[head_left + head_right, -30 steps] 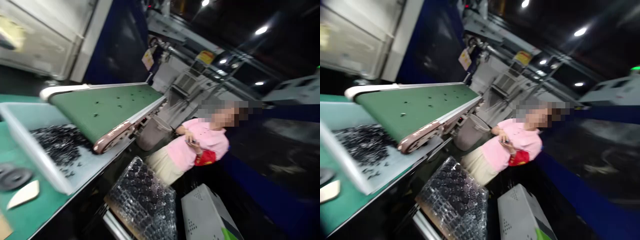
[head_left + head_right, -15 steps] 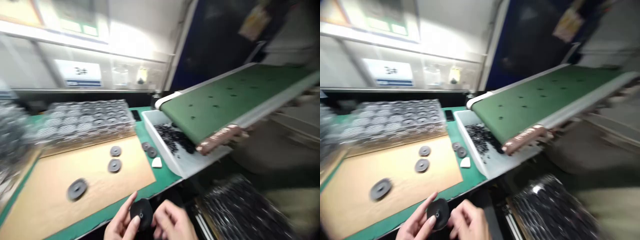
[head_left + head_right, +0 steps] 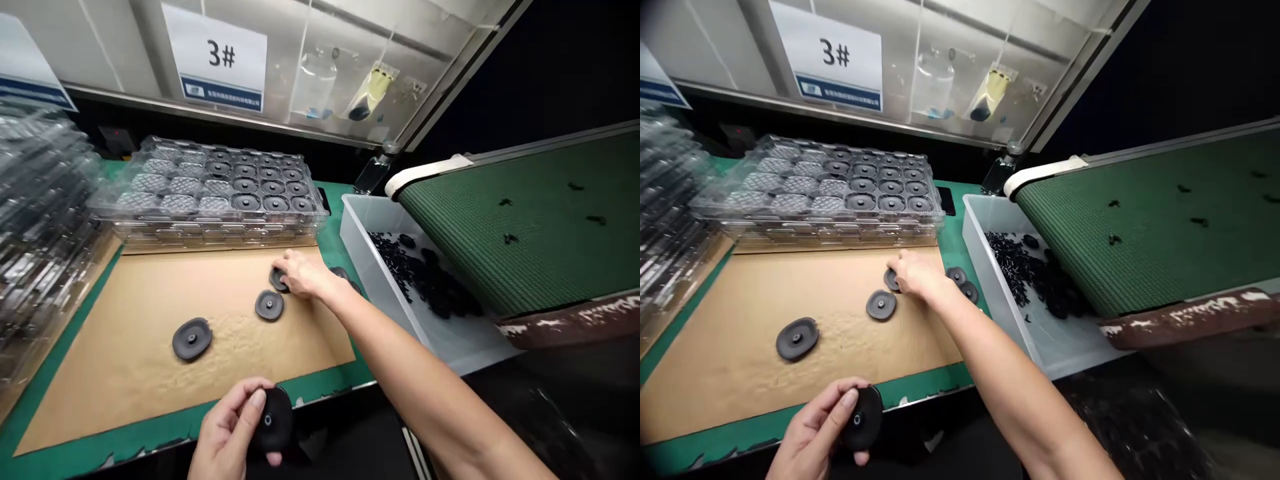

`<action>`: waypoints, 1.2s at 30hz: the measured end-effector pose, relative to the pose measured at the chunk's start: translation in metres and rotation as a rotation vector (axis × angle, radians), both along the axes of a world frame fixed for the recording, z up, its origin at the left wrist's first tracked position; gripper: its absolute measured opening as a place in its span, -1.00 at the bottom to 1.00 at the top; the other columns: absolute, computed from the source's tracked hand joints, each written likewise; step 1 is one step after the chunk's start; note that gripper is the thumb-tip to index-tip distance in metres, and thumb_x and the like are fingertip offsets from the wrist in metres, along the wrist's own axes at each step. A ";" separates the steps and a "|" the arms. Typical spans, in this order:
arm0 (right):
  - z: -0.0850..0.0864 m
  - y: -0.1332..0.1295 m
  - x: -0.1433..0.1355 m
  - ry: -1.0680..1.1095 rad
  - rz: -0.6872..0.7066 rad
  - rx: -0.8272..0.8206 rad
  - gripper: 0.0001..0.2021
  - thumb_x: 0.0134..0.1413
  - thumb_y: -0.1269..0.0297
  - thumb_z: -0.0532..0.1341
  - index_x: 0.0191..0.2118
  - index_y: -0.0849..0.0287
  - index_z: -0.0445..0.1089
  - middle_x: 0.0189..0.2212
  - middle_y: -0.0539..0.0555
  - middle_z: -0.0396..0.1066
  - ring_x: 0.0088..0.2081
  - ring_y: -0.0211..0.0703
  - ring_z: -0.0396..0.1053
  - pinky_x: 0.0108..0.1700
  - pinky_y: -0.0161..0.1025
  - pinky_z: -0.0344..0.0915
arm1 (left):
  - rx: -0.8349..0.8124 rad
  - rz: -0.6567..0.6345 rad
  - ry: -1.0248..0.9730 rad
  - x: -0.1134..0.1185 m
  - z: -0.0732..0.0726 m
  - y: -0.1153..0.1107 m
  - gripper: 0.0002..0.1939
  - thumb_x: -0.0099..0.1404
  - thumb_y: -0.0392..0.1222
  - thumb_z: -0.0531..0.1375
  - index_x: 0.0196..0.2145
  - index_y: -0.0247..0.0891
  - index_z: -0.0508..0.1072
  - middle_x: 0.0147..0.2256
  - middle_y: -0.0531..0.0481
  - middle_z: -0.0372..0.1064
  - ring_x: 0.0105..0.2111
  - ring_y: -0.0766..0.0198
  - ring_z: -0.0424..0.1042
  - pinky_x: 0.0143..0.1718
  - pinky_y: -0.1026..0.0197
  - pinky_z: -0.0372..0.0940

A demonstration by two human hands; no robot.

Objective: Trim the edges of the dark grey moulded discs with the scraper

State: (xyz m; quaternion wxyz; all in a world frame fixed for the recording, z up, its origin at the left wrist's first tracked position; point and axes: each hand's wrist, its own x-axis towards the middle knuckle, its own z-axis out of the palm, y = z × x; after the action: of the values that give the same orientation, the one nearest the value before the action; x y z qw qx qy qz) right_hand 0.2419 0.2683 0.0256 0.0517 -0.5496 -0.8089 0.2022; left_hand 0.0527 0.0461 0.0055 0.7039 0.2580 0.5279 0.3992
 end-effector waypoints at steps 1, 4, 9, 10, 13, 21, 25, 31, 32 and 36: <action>0.000 -0.012 0.009 -0.008 -0.072 0.002 -0.76 0.14 0.41 0.34 -0.05 0.16 0.51 -0.03 0.22 0.51 0.05 0.18 0.46 0.09 0.03 0.37 | -0.005 -0.026 0.024 0.001 0.002 0.002 -0.46 0.17 0.35 0.37 -0.29 -0.25 0.59 -0.54 0.08 0.41 -0.65 0.36 0.35 -0.61 0.35 0.29; 0.003 -0.079 0.033 0.049 -0.320 -0.034 -0.77 0.26 0.19 0.30 -0.07 0.19 0.39 -0.14 0.17 0.50 -0.09 0.07 0.49 -0.03 -0.01 0.44 | 0.003 -0.143 0.102 0.007 0.005 0.005 -0.42 0.25 0.39 0.28 -0.45 -0.25 0.45 -0.63 0.16 0.19 -0.70 0.43 0.18 -0.72 0.41 0.15; 0.013 -0.235 0.032 0.649 -0.751 -0.347 -0.71 0.25 0.04 0.30 -0.10 0.10 0.31 -0.36 -0.06 0.43 -0.42 -0.22 0.40 -0.42 -0.31 0.42 | 0.070 -0.432 0.044 0.026 -0.003 -0.007 -0.53 0.39 0.27 0.22 -0.11 -0.22 0.56 -0.58 0.15 0.27 -0.65 0.39 0.20 -0.61 0.37 0.24; 0.015 -0.260 0.029 0.695 -0.811 -0.359 -0.71 0.23 0.06 0.32 -0.10 0.10 0.32 -0.35 -0.04 0.44 -0.40 -0.23 0.40 -0.42 -0.32 0.42 | 0.107 -0.477 0.009 0.031 -0.005 -0.011 -0.56 0.41 0.20 0.23 -0.05 -0.22 0.57 -0.50 0.09 0.37 -0.55 0.35 0.30 -0.47 0.34 0.33; 0.016 -0.315 0.027 0.843 -0.936 -0.412 -0.68 0.22 0.05 0.35 -0.09 0.13 0.34 -0.28 0.01 0.47 -0.36 -0.22 0.42 -0.40 -0.33 0.45 | 0.102 -0.595 -0.069 0.045 -0.009 -0.026 -0.63 0.44 0.11 0.23 -0.12 -0.25 0.63 -0.34 -0.01 0.48 -0.32 0.27 0.40 -0.24 0.30 0.33; 0.016 -0.366 0.060 1.222 -0.986 -0.497 -0.60 0.36 -0.09 0.26 -0.20 0.23 0.43 -0.44 0.03 0.47 -0.51 -0.26 0.41 -0.40 -0.30 0.44 | -0.026 -0.680 -0.154 0.073 0.006 -0.053 -0.58 0.41 0.12 0.24 -0.41 -0.30 0.56 -0.46 0.00 0.42 -0.45 0.29 0.32 -0.36 0.29 0.23; 0.026 -0.372 0.066 1.238 -0.946 -0.446 -0.60 0.36 -0.08 0.27 -0.23 0.22 0.43 -0.46 0.02 0.45 -0.50 -0.26 0.40 -0.39 -0.31 0.42 | -0.011 -0.696 -0.150 0.082 0.015 -0.058 -0.58 0.42 0.13 0.23 -0.37 -0.30 0.60 -0.49 0.03 0.39 -0.51 0.34 0.23 -0.40 0.30 0.21; 0.031 -0.375 0.074 1.178 -0.925 -0.391 -0.61 0.38 -0.08 0.25 -0.23 0.20 0.44 -0.44 0.01 0.46 -0.47 -0.25 0.42 -0.36 -0.31 0.38 | 0.001 -0.707 -0.154 0.088 0.019 -0.060 -0.60 0.42 0.11 0.24 -0.28 -0.31 0.65 -0.49 0.03 0.41 -0.49 0.34 0.24 -0.38 0.31 0.22; 0.031 -0.375 0.074 1.169 -0.925 -0.386 -0.61 0.37 -0.09 0.25 -0.23 0.19 0.44 -0.43 0.02 0.46 -0.47 -0.25 0.42 -0.36 -0.31 0.38 | 0.003 -0.709 -0.153 0.088 0.019 -0.060 -0.60 0.42 0.10 0.24 -0.27 -0.31 0.65 -0.48 0.03 0.41 -0.49 0.34 0.24 -0.38 0.32 0.22; 0.030 -0.374 0.074 1.142 -0.937 -0.396 -0.59 0.36 -0.12 0.25 -0.23 0.19 0.44 -0.44 0.02 0.46 -0.47 -0.21 0.43 -0.36 -0.29 0.39 | 0.003 -0.704 -0.152 0.088 0.019 -0.059 -0.60 0.42 0.10 0.25 -0.28 -0.32 0.66 -0.49 0.01 0.41 -0.50 0.34 0.22 -0.38 0.30 0.24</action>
State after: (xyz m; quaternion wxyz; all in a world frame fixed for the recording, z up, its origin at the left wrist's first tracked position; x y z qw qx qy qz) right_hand 0.3162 -0.1059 0.0552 0.4428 -0.6444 -0.2874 0.5532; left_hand 0.1406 -0.0131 0.0242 0.8351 0.3946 0.3523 0.1508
